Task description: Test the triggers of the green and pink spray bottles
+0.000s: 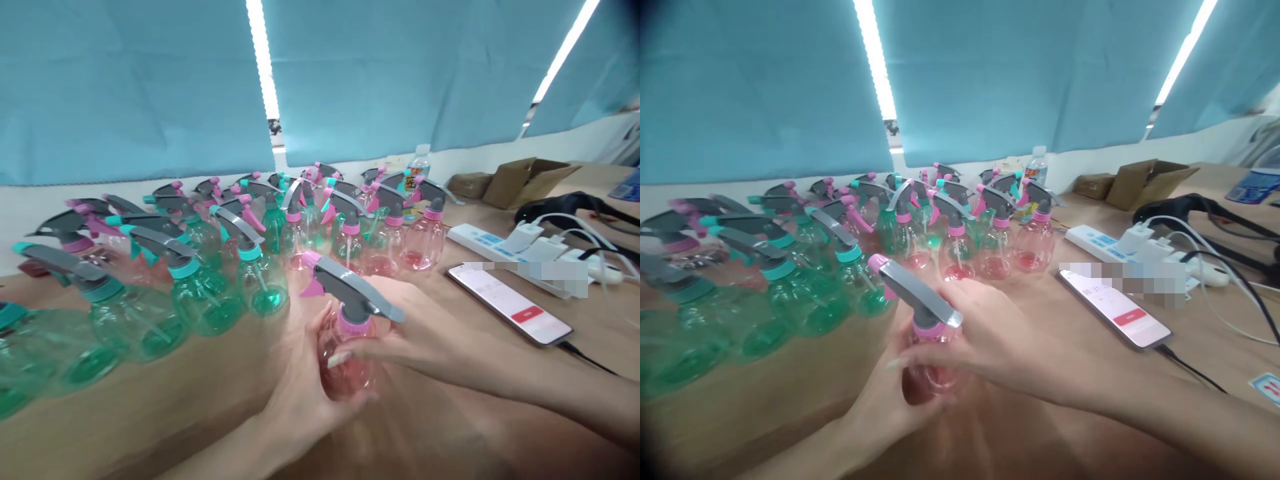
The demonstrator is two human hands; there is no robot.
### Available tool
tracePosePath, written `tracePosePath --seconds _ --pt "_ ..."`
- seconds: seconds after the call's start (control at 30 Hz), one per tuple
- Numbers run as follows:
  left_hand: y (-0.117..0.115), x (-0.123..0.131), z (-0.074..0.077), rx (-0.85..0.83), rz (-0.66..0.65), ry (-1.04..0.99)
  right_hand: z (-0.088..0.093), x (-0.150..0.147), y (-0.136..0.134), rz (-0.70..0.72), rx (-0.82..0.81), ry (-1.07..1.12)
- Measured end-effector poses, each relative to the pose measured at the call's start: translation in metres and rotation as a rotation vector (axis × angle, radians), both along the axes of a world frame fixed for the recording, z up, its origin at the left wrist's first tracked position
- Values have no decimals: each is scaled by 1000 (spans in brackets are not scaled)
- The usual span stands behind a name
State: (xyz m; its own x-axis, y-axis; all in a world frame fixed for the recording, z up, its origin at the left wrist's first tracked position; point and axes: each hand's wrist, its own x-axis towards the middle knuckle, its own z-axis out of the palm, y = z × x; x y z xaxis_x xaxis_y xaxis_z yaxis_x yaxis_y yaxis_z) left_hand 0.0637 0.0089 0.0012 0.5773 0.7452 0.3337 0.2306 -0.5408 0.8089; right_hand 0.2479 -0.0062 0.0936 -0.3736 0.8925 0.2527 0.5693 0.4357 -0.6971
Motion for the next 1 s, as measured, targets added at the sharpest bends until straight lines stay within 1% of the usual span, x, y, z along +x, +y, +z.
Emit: tracePosePath --seconds 0.07,0.2,0.37,0.47,0.53,0.63,0.7,0.77,0.87,1.0 --pt "1 6 1 -1 -20 19 -1 5 3 10 2 78" --pt "6 17 2 -17 -64 -2 2 7 8 -14 -54 196" --pt "9 27 11 93 -82 83 0 8 13 -64 24 218" --pt "9 28 16 104 -67 121 -4 8 16 -86 72 208" --pt "10 25 14 128 -49 138 -7 7 19 -62 80 237" --pt "16 13 7 215 -23 199 -11 5 26 -8 81 290" --pt "23 0 1 275 -14 307 -15 4 34 12 93 330" --pt "29 -13 -3 335 24 401 -17 4 40 28 107 368" --pt "36 -28 -6 405 83 444 -16 3 46 11 126 381" --pt "38 -33 -5 423 81 433 -12 4 44 -28 186 326"
